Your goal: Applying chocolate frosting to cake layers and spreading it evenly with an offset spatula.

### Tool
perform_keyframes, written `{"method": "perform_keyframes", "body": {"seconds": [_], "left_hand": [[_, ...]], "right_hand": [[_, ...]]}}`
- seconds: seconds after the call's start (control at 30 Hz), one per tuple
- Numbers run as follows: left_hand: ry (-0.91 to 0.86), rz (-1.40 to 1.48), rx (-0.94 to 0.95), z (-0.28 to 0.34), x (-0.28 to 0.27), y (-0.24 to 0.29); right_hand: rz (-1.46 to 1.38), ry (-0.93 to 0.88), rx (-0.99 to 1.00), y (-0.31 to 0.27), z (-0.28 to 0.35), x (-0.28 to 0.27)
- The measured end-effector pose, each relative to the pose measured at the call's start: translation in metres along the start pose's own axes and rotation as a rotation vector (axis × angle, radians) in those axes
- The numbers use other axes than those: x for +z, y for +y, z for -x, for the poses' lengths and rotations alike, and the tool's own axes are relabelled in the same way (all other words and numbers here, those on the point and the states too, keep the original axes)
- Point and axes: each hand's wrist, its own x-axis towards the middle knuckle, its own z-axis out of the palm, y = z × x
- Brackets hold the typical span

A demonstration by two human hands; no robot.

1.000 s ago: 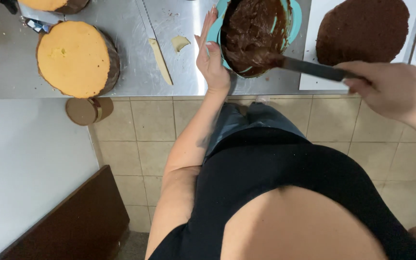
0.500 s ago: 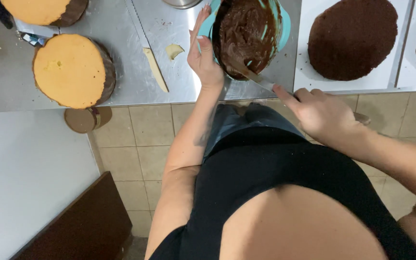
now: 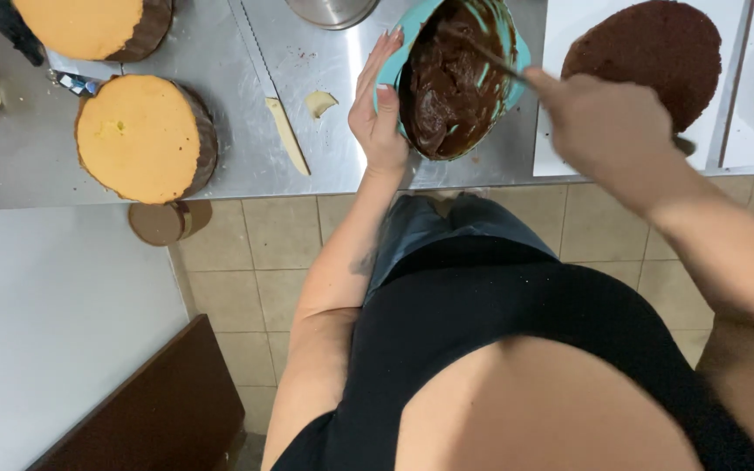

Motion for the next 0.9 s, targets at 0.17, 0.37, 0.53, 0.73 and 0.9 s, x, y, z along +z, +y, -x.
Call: {"method": "perform_keyframes", "body": {"seconds": [0.17, 0.37, 0.53, 0.73, 0.9], "left_hand": [[-0.016, 0.049, -0.003, -0.003, -0.002, -0.004], [-0.019, 0.045, -0.027, -0.005, -0.011, 0.0], [-0.094, 0.013, 0.015, -0.003, -0.005, 0.005], [-0.121, -0.091, 0.029, -0.005, -0.007, 0.009], [-0.074, -0.016, 0.033, -0.007, -0.017, 0.006]], "right_hand": [[-0.074, -0.01, -0.262, -0.022, 0.036, 0.016], [0.347, -0.048, 0.01, 0.023, 0.063, -0.008], [0.352, 0.394, 0.035, 0.031, 0.02, 0.02], [-0.103, 0.036, -0.238, -0.023, 0.033, 0.017], [0.019, -0.303, -0.115, -0.002, 0.059, -0.005]]}}
